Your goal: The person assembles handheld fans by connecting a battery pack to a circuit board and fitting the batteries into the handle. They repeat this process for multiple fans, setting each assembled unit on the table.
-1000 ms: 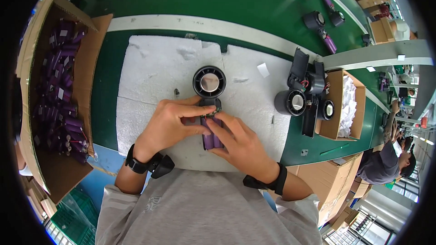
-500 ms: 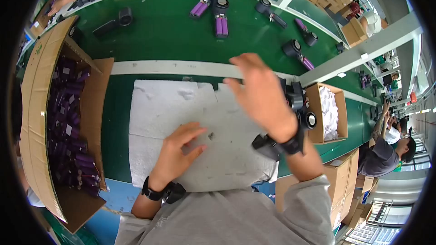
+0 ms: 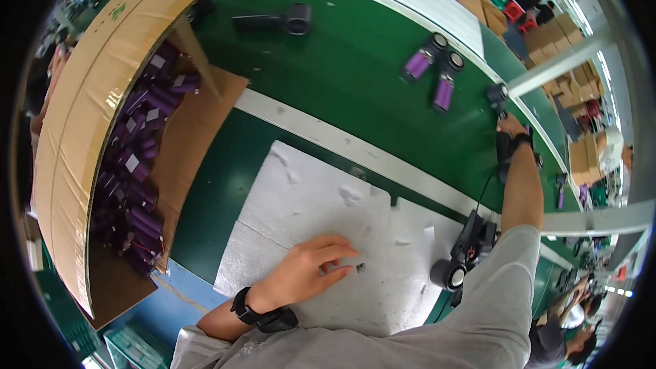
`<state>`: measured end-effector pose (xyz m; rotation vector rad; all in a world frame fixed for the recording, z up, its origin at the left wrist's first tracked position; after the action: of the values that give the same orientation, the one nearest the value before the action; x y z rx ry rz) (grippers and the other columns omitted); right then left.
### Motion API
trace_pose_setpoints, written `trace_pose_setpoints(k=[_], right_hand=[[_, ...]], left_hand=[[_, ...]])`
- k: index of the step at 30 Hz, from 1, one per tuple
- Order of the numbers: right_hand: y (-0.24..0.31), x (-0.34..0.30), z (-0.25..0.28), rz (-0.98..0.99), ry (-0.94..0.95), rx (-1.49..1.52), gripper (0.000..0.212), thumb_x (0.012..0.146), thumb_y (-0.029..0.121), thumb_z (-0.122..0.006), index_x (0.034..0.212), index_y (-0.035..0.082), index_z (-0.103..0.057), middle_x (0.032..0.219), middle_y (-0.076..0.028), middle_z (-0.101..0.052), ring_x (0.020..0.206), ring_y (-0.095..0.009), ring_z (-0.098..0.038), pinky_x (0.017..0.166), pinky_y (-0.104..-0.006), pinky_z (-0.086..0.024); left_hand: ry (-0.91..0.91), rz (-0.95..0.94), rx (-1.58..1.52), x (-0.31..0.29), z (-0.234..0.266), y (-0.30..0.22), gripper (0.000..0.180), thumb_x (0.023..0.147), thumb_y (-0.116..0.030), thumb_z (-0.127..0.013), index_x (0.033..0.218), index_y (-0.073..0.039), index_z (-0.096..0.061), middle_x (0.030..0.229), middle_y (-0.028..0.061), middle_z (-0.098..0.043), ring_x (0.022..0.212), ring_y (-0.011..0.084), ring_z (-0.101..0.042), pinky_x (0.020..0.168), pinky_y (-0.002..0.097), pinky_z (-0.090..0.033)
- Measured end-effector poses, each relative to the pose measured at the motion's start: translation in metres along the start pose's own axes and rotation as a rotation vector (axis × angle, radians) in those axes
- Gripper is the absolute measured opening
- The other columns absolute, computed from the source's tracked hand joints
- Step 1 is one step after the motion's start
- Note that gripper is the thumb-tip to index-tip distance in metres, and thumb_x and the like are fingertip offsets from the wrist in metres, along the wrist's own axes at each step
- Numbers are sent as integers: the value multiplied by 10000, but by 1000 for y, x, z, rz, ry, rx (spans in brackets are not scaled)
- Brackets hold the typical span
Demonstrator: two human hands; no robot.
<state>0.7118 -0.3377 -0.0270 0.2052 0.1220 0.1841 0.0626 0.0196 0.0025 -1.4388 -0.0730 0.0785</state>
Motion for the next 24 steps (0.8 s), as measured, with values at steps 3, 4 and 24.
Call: trace_pose_setpoints(k=[3,4,24], right_hand=[[20,21,-8,246,-165,-524,281,758,280,-610,781,3,-654,670,-95,-617,647,-245,-594,521,-414,-454],[27,13,-9,179,-42,-246,290,786,292,-589,756,8,-640,683,-114,-628,596,-244,-591,487,-400,-447],[279,-569,-46,665,25,372,542,833,134,-696,1321,29,-485,747,-210,-623,658,-395,-609,609,-422,-484]], left_hand=[[-50,-30,35,-4,-4,1,277,841,-61,-707,1115,-75,-667,1095,86,-633,752,193,-648,655,288,-549],[-54,-42,56,-3,-7,0,276,845,-65,-705,1117,-71,-664,1088,86,-633,747,194,-647,658,291,-549],[-1096,18,737,67,253,11,411,781,-133,-682,1187,-73,-652,960,141,-709,807,259,-690,751,351,-548]])
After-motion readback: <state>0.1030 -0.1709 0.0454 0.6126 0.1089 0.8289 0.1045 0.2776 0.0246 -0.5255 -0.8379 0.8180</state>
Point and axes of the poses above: each hand's wrist, its own x-axis towards the middle knuckle, its own z-axis out of the back of the hand, y = z × x, the point moved 4 cm from there along x, towards the middle knuckle
